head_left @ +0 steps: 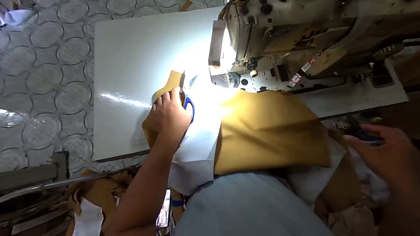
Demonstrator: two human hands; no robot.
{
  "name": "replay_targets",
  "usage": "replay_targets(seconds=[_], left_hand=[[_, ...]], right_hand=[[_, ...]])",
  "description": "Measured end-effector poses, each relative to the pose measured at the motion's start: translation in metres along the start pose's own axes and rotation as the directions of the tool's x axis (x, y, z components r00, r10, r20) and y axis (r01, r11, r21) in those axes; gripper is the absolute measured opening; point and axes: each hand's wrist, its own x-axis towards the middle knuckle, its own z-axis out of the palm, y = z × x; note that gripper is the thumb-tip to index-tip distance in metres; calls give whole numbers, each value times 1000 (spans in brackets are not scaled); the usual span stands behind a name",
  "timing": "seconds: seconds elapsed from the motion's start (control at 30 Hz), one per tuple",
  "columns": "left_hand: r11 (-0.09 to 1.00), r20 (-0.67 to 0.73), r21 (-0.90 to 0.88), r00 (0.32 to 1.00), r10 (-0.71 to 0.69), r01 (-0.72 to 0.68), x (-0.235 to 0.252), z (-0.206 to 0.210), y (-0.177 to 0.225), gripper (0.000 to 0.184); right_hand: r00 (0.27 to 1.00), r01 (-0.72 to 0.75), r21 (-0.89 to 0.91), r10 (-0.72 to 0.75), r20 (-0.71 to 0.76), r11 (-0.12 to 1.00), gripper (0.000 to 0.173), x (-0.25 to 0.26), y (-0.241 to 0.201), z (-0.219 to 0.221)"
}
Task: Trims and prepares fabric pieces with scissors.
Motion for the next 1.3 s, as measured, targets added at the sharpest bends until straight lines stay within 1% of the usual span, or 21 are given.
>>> replay_targets(seconds=[0.07,0.1,0.13,0.2,0.27,0.3,0.33,0.4,0.47,0.53,0.57,0.63,0.73,0.8,0.87,0.9,0.97,1.07,1.13,1.2,1.3], left_hand=[[1000,-29,-17,999,-16,15,4,3,1,57],[999,-47,-23,999,-27,26,8,6,1,57],[999,-56,-27,998,-36,35,11,8,0,56],[998,-74,-41,996,-44,41,16,13,-2,56],[997,-78,-70,996,-51,45,17,14,-6,59],[996,-77,-76,996,-47,42,16,14,-9,60],[996,-88,-78,995,-46,40,17,15,-14,60],[996,-103,-76,993,-58,50,24,15,-21,59],[994,-91,-84,993,-72,65,32,13,-23,57],[996,-65,-71,996,-66,61,29,12,-23,57],[996,-60,-66,996,-59,55,28,10,-22,56],[997,-58,-65,997,-52,48,24,9,-20,57],[998,-70,-66,997,-21,17,14,10,-22,58],[998,-81,-60,997,-8,3,11,11,-22,59],[999,-72,-40,997,-24,21,12,9,-19,59],[999,-64,-30,997,-39,37,13,9,-17,58],[998,-61,-22,996,-67,66,16,11,-15,57],[998,-63,-37,996,-62,60,7,10,-10,58],[998,-44,-32,997,-62,60,-8,6,-9,59],[997,-30,-19,997,-74,73,-20,3,-12,60],[996,-14,-39,997,-77,76,-37,1,-29,60]], right_hand=[[956,283,117,-271,-112,952,54,-15,-65,43],[893,448,195,-429,-132,872,51,-22,-107,71],[796,603,224,-594,-114,765,50,-27,-148,100],[500,844,226,-866,-7,486,51,-28,-225,150],[208,952,198,-968,142,234,54,-15,-281,185],[120,968,190,-969,215,162,49,-8,-299,196],[60,977,182,-958,282,115,42,0,-309,200],[0,978,194,-934,358,75,27,10,-309,189],[7,967,241,-956,294,81,12,20,-281,161],[67,961,244,-963,262,134,12,33,-236,125],[124,962,199,-947,295,188,10,40,-211,106],[284,936,87,-876,390,342,3,51,-159,76],[518,835,-77,-731,443,545,20,56,-105,53],[619,765,-124,-667,415,632,39,55,-92,47],[687,711,-107,-654,317,695,59,54,-99,51],[705,697,-86,-659,261,712,62,54,-111,56],[700,706,2,-698,150,709,57,49,-152,76],[679,727,131,-734,10,674,44,42,-228,130],[719,691,84,-695,22,718,48,43,-260,172],[768,638,-2,-637,66,770,58,50,-266,201],[768,640,4,-639,29,769,52,58,-258,203]])
